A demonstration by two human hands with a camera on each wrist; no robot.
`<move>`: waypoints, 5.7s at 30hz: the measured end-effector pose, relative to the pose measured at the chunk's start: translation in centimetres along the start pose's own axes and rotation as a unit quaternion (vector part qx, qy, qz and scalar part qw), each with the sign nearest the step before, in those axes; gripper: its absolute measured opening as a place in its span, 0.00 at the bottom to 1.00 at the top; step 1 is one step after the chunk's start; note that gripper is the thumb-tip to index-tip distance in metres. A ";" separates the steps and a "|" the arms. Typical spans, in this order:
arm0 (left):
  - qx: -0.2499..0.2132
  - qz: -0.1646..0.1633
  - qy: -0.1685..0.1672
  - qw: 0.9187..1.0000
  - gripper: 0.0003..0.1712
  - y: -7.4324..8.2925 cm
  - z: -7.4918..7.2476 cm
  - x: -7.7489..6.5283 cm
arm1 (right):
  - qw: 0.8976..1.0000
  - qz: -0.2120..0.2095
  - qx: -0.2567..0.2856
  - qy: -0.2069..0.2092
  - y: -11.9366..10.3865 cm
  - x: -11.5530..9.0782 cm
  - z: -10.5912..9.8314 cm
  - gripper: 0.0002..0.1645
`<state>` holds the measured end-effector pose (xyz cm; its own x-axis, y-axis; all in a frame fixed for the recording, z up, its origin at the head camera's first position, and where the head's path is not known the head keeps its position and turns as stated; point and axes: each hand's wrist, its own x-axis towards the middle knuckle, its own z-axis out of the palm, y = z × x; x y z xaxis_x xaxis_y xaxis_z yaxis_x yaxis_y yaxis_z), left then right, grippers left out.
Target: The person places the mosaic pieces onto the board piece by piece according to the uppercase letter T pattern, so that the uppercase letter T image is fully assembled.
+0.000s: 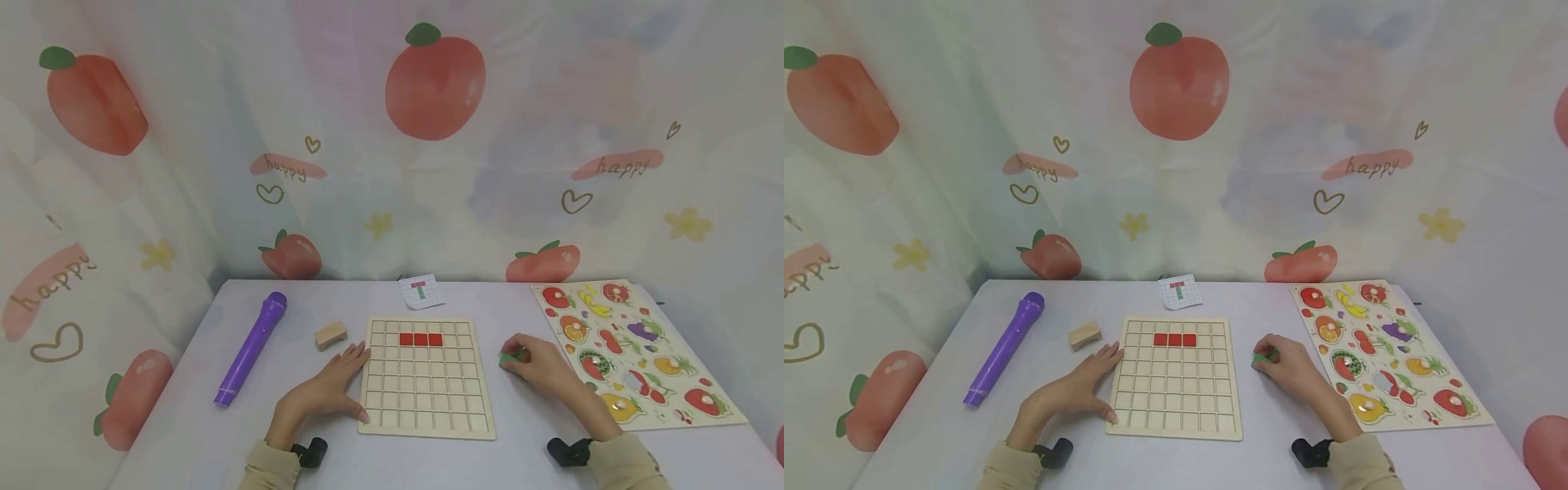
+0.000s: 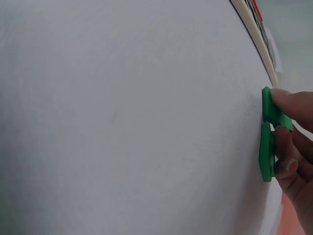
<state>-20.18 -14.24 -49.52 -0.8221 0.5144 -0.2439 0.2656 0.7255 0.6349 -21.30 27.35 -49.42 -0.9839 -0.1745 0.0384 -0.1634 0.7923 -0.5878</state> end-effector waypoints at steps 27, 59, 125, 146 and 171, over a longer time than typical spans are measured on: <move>0.002 -0.004 0.004 1.000 0.71 -0.2 0.2 0.0 | 0.992 -0.024 0.124 -0.002 -3.3 1.1 1.2 0.14; 0.005 -0.003 0.005 1.000 0.70 -0.4 0.2 0.1 | 0.985 0.002 0.161 -0.058 -7.6 3.3 4.3 0.18; 0.005 -0.005 -0.001 1.000 0.70 0.1 0.0 -0.1 | 0.993 -0.067 0.079 -0.051 -8.3 3.6 5.5 0.13; 0.002 -0.003 0.001 1.000 0.70 0.0 0.1 -0.1 | 0.999 -0.028 0.042 0.012 -4.1 1.4 2.6 0.11; -0.001 -0.007 0.006 1.000 0.70 0.1 0.1 -0.4 | 0.999 0.006 -0.009 0.050 1.0 -0.4 -1.0 0.20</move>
<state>-19.77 -14.30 -49.47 -0.8313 0.4993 -0.2442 0.2534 0.7314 0.6331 -21.15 28.80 -49.25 -0.9879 -0.1068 0.1128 -0.1525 0.8050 -0.5733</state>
